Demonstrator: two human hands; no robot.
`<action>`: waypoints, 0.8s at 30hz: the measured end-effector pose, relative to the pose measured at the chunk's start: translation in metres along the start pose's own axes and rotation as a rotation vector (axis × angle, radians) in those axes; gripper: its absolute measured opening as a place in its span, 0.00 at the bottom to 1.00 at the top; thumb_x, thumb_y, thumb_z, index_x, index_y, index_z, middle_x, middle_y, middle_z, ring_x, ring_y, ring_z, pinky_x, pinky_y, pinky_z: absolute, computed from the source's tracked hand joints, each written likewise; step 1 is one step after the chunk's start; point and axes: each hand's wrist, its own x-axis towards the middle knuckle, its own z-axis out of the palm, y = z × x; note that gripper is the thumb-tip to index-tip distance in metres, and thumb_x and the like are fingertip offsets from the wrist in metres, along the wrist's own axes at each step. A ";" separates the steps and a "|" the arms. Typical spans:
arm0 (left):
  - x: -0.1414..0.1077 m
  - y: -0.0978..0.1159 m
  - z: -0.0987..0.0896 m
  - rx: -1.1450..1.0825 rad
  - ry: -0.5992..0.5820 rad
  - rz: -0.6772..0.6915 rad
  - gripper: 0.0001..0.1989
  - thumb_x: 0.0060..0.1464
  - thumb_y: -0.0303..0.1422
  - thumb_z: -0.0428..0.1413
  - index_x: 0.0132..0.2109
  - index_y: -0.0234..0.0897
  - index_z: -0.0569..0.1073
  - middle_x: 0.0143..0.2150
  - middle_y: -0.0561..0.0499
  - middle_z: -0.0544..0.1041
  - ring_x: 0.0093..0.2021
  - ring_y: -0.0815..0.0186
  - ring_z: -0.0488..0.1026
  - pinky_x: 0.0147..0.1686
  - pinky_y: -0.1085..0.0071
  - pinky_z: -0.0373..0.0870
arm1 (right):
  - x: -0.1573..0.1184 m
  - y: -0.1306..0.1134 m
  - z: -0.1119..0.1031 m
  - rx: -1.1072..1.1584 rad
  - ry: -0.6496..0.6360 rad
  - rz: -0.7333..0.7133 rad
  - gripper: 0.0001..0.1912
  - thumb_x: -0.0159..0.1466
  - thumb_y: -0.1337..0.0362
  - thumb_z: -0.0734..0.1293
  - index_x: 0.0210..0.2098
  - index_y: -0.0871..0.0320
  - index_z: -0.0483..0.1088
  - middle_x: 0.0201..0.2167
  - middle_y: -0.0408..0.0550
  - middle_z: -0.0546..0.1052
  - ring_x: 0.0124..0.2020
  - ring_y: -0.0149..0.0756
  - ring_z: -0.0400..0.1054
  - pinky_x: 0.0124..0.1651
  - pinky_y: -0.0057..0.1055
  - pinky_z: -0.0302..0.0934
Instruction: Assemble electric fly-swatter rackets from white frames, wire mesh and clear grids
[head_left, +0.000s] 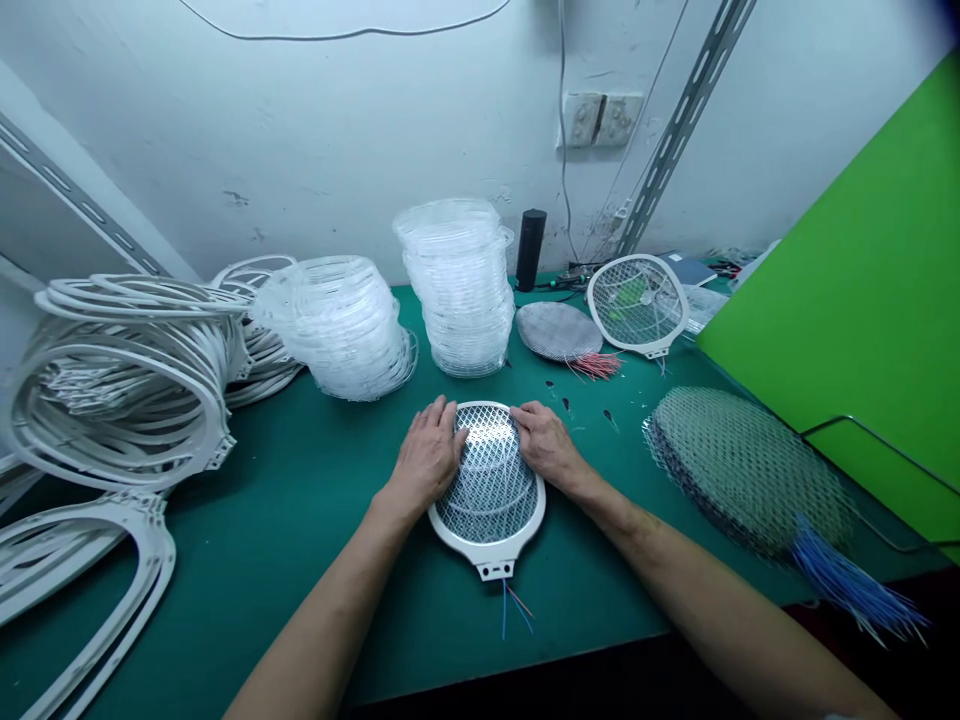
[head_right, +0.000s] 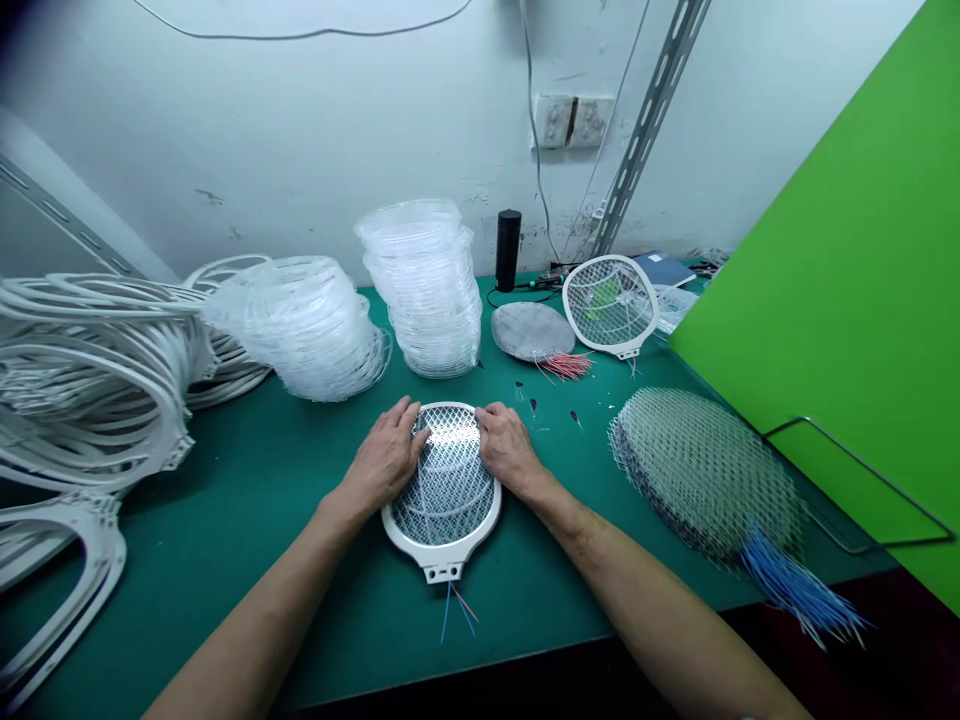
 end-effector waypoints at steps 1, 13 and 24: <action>0.003 -0.002 0.005 -0.041 -0.028 0.040 0.27 0.72 0.43 0.42 0.70 0.32 0.62 0.74 0.36 0.60 0.73 0.49 0.58 0.69 0.53 0.58 | 0.000 0.000 0.000 -0.006 0.004 -0.004 0.18 0.73 0.69 0.58 0.50 0.57 0.79 0.50 0.53 0.78 0.47 0.40 0.71 0.52 0.31 0.61; 0.006 -0.009 0.025 -0.136 -0.035 0.101 0.29 0.73 0.42 0.39 0.72 0.28 0.61 0.74 0.35 0.60 0.74 0.49 0.54 0.72 0.52 0.53 | 0.001 0.005 0.001 -0.076 -0.011 -0.041 0.19 0.71 0.69 0.58 0.52 0.58 0.78 0.51 0.56 0.77 0.48 0.43 0.70 0.54 0.37 0.63; 0.006 -0.008 0.030 -0.149 -0.001 0.119 0.29 0.73 0.41 0.38 0.71 0.28 0.62 0.73 0.36 0.61 0.74 0.49 0.55 0.72 0.51 0.53 | 0.018 -0.009 0.014 -0.225 -0.085 -0.379 0.28 0.77 0.61 0.49 0.66 0.71 0.64 0.65 0.65 0.69 0.69 0.50 0.58 0.73 0.52 0.49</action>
